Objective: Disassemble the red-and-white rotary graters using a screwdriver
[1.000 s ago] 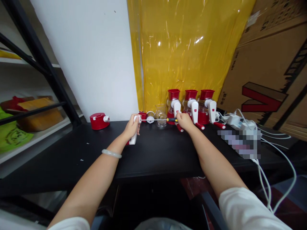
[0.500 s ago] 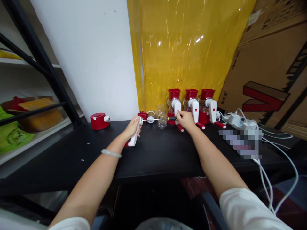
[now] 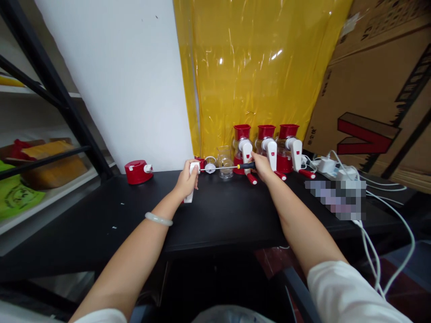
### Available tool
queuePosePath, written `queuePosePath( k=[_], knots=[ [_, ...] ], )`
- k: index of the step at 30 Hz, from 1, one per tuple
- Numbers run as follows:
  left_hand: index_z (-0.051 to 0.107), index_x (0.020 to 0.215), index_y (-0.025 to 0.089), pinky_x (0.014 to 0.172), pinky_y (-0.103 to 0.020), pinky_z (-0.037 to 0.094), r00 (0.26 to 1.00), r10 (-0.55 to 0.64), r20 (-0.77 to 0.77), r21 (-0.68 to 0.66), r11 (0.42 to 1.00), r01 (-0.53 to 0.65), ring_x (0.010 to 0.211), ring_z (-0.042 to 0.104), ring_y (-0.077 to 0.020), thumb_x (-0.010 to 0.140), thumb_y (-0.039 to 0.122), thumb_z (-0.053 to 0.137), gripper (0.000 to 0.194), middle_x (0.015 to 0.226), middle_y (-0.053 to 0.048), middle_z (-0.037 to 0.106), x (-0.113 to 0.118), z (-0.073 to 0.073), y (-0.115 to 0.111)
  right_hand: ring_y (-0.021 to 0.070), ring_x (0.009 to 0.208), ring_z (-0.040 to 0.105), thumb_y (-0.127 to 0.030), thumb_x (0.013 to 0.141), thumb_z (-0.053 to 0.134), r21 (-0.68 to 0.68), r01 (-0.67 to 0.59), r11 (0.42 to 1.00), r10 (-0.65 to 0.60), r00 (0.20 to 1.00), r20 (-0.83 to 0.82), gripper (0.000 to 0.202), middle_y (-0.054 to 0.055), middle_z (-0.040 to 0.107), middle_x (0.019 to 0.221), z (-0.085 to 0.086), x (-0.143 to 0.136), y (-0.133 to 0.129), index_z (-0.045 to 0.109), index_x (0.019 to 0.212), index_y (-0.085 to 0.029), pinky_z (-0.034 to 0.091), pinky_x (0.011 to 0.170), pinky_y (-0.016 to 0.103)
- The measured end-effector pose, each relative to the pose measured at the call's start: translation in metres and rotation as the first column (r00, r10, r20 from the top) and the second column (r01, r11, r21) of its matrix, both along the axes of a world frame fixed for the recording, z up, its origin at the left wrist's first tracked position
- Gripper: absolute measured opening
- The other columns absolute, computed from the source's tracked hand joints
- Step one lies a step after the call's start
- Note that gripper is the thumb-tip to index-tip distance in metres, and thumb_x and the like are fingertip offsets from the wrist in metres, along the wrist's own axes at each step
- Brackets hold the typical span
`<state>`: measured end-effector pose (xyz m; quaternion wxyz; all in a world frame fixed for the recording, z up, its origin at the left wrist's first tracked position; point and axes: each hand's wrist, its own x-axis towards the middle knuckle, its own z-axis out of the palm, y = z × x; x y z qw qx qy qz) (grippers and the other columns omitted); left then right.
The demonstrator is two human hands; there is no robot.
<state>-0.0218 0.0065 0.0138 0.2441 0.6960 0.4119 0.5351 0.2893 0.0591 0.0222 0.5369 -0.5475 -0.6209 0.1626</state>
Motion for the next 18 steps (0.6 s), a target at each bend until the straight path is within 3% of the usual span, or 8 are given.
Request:
queuePosePath(
  k=[4,9,18],
  knots=[
    [0.047,0.123,0.021,0.041,-0.02,0.046,0.998,-0.003,-0.061,0.031,1.0,0.005,0.039,0.048,-0.0108,0.097,0.048,0.043,0.038,0.054,0.008,0.045,-0.0005,0.0005,-0.0043,0.0234,0.067,0.062,-0.053,0.093,0.04,-0.107,0.112,0.988,-0.098,0.986,0.132,0.052,0.008,0.059,0.055,0.0021,0.0009,-0.0072,0.058,0.056,-0.021,0.044,0.07,0.032],
    [0.046,0.122,0.022,0.039,-0.02,0.045,1.0,0.002,-0.03,-0.023,1.0,-0.003,0.04,0.049,-0.0094,0.097,0.048,0.044,0.036,0.063,0.006,0.049,-0.0013,0.0008,-0.0019,0.0232,0.059,0.06,-0.052,0.095,0.036,-0.198,0.062,0.978,-0.025,0.983,0.184,0.06,0.011,0.057,0.047,0.0026,-0.0004,-0.0112,0.054,0.045,-0.023,0.043,0.068,0.033],
    [0.046,0.119,0.024,0.037,-0.02,0.045,0.999,0.027,0.045,-0.111,0.994,-0.021,0.04,0.048,-0.009,0.096,0.05,0.043,0.035,0.064,0.007,0.047,-0.0036,-0.0001,0.0045,0.0203,0.065,0.058,-0.041,0.095,0.032,0.041,0.119,0.992,-0.126,0.941,0.314,0.049,0.008,0.062,0.06,-0.0007,-0.0066,-0.0111,0.056,0.057,-0.02,0.036,0.062,0.029]
  ],
)
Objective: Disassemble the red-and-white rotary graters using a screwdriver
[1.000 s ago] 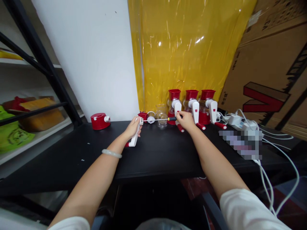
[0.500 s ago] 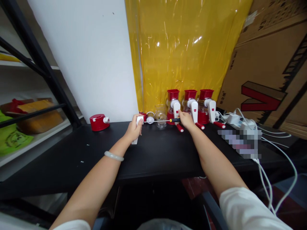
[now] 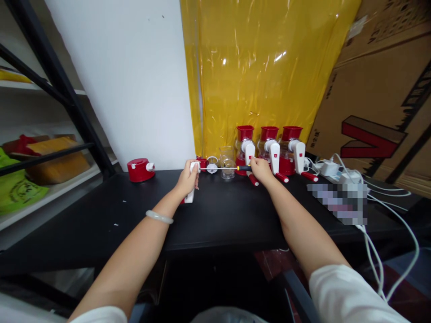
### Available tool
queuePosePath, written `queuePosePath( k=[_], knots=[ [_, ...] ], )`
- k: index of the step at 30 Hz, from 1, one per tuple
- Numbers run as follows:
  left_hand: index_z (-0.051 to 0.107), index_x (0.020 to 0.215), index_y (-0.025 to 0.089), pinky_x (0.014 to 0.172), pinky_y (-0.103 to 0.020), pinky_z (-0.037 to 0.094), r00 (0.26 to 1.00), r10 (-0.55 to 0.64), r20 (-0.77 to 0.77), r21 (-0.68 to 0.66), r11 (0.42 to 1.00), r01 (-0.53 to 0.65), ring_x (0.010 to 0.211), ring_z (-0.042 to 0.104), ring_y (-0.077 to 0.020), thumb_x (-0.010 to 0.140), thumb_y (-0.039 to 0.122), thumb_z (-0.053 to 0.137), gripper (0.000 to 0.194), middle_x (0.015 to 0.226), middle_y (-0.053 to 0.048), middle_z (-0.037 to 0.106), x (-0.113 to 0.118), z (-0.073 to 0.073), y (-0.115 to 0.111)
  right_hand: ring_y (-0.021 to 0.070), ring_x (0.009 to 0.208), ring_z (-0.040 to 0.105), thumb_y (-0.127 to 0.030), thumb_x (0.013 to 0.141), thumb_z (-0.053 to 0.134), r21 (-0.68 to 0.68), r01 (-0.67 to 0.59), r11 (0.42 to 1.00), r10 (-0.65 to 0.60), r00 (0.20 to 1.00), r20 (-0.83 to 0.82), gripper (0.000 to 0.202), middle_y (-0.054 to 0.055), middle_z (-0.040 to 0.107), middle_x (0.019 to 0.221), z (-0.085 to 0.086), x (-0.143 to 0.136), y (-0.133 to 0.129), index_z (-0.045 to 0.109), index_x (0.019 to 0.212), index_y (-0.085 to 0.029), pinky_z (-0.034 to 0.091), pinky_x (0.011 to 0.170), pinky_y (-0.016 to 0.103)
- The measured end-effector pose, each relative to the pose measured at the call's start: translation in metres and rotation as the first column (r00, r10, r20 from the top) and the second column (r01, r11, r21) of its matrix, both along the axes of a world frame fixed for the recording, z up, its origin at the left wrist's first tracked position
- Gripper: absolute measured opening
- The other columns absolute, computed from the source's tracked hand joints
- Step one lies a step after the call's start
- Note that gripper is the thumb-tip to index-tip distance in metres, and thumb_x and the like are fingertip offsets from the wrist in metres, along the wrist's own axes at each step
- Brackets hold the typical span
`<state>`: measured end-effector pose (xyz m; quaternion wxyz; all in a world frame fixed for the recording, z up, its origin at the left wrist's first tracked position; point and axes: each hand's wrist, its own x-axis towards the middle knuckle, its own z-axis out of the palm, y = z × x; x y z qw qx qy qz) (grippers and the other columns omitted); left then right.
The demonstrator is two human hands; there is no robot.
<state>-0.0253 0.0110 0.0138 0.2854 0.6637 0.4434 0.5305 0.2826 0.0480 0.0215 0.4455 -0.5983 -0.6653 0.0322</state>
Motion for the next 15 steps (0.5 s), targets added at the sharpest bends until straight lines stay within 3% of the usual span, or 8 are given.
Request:
queuePosePath(
  k=[8,15],
  knots=[
    [0.044,0.114,0.025,0.036,-0.019,0.044,0.996,-0.046,0.081,-0.035,0.998,0.049,0.039,0.046,-0.0076,0.096,0.051,0.042,0.032,0.064,0.008,0.047,0.002,0.005,-0.002,0.0178,0.059,0.051,-0.043,0.092,0.032,0.129,-0.022,0.991,0.025,1.0,-0.02,0.044,0.004,0.054,0.055,0.001,-0.003,-0.006,0.045,0.056,-0.022,0.033,0.06,0.029],
    [0.042,0.107,0.026,0.034,-0.018,0.042,0.98,-0.108,0.168,-0.197,0.97,0.141,0.035,0.043,-0.007,0.096,0.052,0.043,0.029,0.06,0.01,0.045,0.005,0.007,-0.002,0.0154,0.058,0.047,-0.043,0.089,0.035,0.181,-0.043,0.983,0.049,0.998,-0.026,0.038,0.001,0.05,0.055,0.006,-0.002,-0.012,0.044,0.059,-0.022,0.033,0.061,0.028]
  ],
)
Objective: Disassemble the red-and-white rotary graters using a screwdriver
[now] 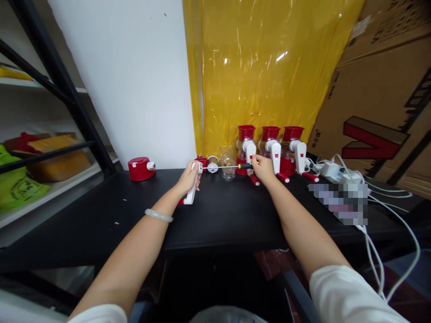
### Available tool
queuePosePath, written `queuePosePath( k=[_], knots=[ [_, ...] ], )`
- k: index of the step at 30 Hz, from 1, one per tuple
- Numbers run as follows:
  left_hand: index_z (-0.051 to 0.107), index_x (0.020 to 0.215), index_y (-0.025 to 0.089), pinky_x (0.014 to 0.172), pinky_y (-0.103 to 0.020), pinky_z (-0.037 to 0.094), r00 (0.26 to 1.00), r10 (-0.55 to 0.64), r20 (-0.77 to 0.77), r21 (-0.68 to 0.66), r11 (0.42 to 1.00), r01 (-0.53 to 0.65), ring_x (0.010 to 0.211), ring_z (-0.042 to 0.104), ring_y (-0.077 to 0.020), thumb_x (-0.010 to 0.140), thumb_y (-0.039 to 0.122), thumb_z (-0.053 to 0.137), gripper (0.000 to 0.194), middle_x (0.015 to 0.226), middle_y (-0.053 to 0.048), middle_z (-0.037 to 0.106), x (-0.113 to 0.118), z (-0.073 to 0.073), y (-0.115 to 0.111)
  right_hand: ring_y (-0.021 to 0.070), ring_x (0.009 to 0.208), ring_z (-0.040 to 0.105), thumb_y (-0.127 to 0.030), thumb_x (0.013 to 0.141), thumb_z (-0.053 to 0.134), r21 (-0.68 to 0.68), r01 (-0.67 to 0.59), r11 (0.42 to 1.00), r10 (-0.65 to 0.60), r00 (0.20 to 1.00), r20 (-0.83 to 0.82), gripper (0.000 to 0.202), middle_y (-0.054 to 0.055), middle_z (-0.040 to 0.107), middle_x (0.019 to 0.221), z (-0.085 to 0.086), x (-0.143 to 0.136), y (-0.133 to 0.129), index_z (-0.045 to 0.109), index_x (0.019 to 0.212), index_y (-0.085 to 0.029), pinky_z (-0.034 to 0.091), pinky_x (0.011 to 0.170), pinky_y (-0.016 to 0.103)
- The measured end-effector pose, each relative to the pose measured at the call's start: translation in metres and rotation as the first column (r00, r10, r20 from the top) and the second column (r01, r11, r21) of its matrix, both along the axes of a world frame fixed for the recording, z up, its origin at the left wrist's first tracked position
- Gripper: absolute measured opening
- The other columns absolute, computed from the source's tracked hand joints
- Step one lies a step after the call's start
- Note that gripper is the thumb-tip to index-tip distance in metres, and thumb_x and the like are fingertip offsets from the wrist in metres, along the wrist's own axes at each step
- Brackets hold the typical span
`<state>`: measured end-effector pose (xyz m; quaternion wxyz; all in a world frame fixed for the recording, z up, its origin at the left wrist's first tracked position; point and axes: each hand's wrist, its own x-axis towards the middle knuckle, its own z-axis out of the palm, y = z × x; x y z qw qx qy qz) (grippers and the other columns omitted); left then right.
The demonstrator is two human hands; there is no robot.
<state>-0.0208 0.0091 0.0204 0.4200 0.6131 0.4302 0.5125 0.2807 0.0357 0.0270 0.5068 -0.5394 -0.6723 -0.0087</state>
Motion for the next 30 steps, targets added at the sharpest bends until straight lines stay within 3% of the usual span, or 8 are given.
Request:
queuePosePath(
  k=[4,8,10,13,15,22,27,30],
  knots=[
    [0.042,0.102,0.025,0.033,-0.018,0.041,0.999,-0.037,-0.015,-0.086,0.996,0.036,0.034,0.041,-0.0074,0.096,0.055,0.043,0.03,0.058,0.01,0.044,0.001,-0.003,0.0,0.0146,0.06,0.046,-0.041,0.087,0.04,0.054,-0.018,0.998,0.019,1.0,-0.012,0.033,0.0,0.05,0.058,0.0,0.004,0.002,0.042,0.06,-0.022,0.033,0.063,0.028],
    [0.043,0.105,0.025,0.034,-0.018,0.042,0.997,-0.023,-0.068,-0.052,0.998,0.019,0.035,0.042,-0.0072,0.096,0.053,0.044,0.03,0.058,0.009,0.044,0.003,-0.005,-0.001,0.0153,0.064,0.05,-0.041,0.085,0.045,0.036,-0.047,0.998,0.05,0.995,-0.089,0.03,0.0,0.055,0.062,-0.003,0.006,0.008,0.048,0.062,-0.021,0.037,0.068,0.028],
    [0.044,0.108,0.025,0.035,-0.018,0.042,0.996,0.005,-0.09,-0.001,1.0,-0.005,0.035,0.043,-0.0073,0.096,0.052,0.044,0.029,0.059,0.009,0.044,0.004,-0.005,-0.002,0.0164,0.07,0.054,-0.041,0.08,0.052,0.011,-0.07,0.998,0.07,0.971,-0.23,0.025,0.001,0.059,0.068,-0.005,0.005,0.014,0.054,0.067,-0.02,0.041,0.072,0.029],
    [0.045,0.113,0.025,0.036,-0.019,0.043,0.987,0.071,-0.143,0.11,0.992,-0.055,0.037,0.045,-0.0083,0.096,0.051,0.045,0.031,0.06,0.009,0.045,0.003,-0.006,-0.002,0.0176,0.074,0.058,-0.042,0.075,0.058,-0.015,-0.116,0.993,0.094,0.866,-0.491,0.022,0.002,0.061,0.074,-0.007,0.003,0.024,0.056,0.077,-0.02,0.045,0.071,0.029],
    [0.046,0.117,0.024,0.037,-0.02,0.044,0.977,0.108,-0.182,0.204,0.976,-0.07,0.039,0.047,-0.0094,0.096,0.05,0.044,0.033,0.06,0.008,0.046,0.002,-0.006,-0.003,0.018,0.071,0.058,-0.047,0.076,0.057,-0.049,-0.151,0.987,0.097,0.818,-0.567,0.026,0.001,0.061,0.072,-0.009,0.002,0.029,0.056,0.079,-0.021,0.045,0.066,0.029],
    [0.046,0.127,0.02,0.048,-0.023,0.047,0.948,0.199,-0.25,0.452,0.89,-0.068,0.04,0.051,-0.0128,0.098,0.044,0.042,0.038,0.052,0.007,0.049,-0.003,-0.004,-0.01,0.0202,0.068,0.06,-0.06,0.087,0.041,-0.139,-0.127,0.982,0.051,0.891,-0.452,0.047,0.005,0.063,0.065,-0.012,0.003,0.024,0.06,0.069,-0.02,0.045,0.064,0.03],
    [0.044,0.13,0.02,0.048,-0.024,0.045,0.949,0.211,-0.234,0.465,0.882,-0.081,0.041,0.051,-0.0137,0.099,0.045,0.038,0.041,0.054,0.006,0.05,-0.004,-0.003,-0.009,0.0206,0.06,0.058,-0.056,0.088,0.04,-0.225,-0.12,0.967,0.031,0.931,-0.363,0.048,0.004,0.058,0.054,-0.01,0.005,0.018,0.059,0.064,-0.02,0.042,0.062,0.03],
    [0.044,0.128,0.02,0.045,-0.023,0.045,0.959,0.186,-0.215,0.434,0.898,-0.077,0.041,0.049,-0.0128,0.099,0.048,0.039,0.041,0.055,0.006,0.049,-0.004,-0.005,-0.006,0.0197,0.061,0.057,-0.052,0.087,0.041,-0.193,-0.11,0.975,0.036,0.934,-0.355,0.043,0.003,0.058,0.056,-0.01,0.006,0.02,0.057,0.063,-0.02,0.04,0.061,0.029]
  ],
)
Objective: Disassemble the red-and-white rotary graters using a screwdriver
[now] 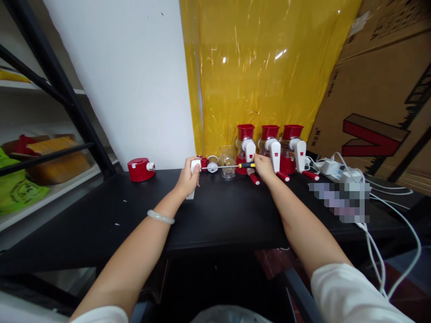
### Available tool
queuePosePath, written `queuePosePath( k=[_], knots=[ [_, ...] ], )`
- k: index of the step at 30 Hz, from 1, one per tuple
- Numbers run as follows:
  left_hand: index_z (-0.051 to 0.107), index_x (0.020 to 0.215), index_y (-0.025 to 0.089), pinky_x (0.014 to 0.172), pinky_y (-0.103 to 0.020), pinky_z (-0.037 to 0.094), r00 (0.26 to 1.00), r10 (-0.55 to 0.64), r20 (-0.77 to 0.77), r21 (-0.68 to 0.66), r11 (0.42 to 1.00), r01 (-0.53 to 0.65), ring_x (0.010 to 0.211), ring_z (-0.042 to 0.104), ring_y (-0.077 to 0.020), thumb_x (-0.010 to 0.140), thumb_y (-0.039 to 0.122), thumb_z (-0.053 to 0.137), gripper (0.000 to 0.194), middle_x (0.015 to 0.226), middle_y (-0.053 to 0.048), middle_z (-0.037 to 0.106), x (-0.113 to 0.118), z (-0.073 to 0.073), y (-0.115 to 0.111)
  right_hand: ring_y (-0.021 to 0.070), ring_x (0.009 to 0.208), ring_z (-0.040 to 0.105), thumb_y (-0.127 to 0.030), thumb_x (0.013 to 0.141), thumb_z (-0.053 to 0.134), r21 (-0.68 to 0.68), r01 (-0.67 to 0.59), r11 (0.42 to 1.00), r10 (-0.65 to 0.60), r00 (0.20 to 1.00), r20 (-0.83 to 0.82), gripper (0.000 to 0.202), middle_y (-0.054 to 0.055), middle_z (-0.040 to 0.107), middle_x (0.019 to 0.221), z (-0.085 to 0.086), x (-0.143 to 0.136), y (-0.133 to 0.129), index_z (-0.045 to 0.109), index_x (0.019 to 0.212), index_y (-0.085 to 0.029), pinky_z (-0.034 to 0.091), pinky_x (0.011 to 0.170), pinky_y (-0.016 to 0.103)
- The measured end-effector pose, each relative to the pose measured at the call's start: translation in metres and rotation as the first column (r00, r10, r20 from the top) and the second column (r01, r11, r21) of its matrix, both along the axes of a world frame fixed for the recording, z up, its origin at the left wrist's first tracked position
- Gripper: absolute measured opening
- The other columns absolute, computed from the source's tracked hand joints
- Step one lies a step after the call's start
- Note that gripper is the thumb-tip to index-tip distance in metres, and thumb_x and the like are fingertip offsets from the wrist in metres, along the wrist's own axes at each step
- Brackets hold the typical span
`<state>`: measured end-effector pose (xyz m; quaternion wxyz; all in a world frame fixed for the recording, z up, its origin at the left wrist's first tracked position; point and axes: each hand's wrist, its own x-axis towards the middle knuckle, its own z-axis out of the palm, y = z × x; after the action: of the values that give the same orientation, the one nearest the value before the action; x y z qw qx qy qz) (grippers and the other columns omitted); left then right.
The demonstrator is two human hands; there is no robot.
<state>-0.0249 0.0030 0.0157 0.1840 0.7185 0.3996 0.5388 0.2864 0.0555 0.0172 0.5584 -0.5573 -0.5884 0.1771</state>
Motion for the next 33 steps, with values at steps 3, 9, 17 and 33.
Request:
queuePosePath(
  k=[3,9,17,33],
  knots=[
    [0.044,0.124,0.021,0.041,-0.022,0.045,0.998,-0.034,0.058,-0.066,0.997,0.037,0.04,0.048,-0.0114,0.098,0.051,0.041,0.04,0.056,0.007,0.046,0.001,-0.001,0.003,0.0192,0.064,0.056,-0.054,0.085,0.043,0.047,-0.006,0.999,0.006,1.0,-0.008,0.041,0.002,0.058,0.059,-0.003,0.001,0.004,0.057,0.066,-0.02,0.04,0.061,0.028],
    [0.044,0.118,0.022,0.036,-0.02,0.044,0.992,-0.03,0.119,-0.169,0.984,0.05,0.037,0.046,-0.0078,0.097,0.051,0.044,0.036,0.063,0.008,0.046,0.002,-0.001,0.007,0.018,0.064,0.051,-0.06,0.083,0.047,0.116,-0.051,0.992,0.054,0.998,-0.024,0.043,0.0,0.054,0.061,-0.006,0.0,0.006,0.055,0.067,-0.021,0.039,0.061,0.029],
    [0.044,0.117,0.023,0.035,-0.019,0.043,0.978,-0.05,0.202,-0.238,0.966,0.099,0.037,0.044,-0.0071,0.098,0.047,0.043,0.031,0.063,0.008,0.046,0.005,0.002,0.005,0.017,0.068,0.05,-0.061,0.081,0.054,0.188,-0.11,0.976,0.125,0.99,-0.07,0.043,-0.001,0.054,0.064,-0.003,-0.001,0.004,0.056,0.065,-0.02,0.039,0.069,0.031],
    [0.045,0.114,0.024,0.035,-0.018,0.042,0.988,-0.06,0.142,-0.333,0.937,0.105,0.036,0.044,-0.0071,0.098,0.049,0.042,0.03,0.061,0.009,0.045,0.007,-0.002,0.005,0.0128,0.063,0.053,-0.054,0.062,0.076,0.24,-0.223,0.945,0.324,0.754,-0.571,0.043,-0.004,0.052,0.07,0.0,-0.007,0.012,0.05,0.079,-0.024,0.042,0.054,0.025]
  ],
)
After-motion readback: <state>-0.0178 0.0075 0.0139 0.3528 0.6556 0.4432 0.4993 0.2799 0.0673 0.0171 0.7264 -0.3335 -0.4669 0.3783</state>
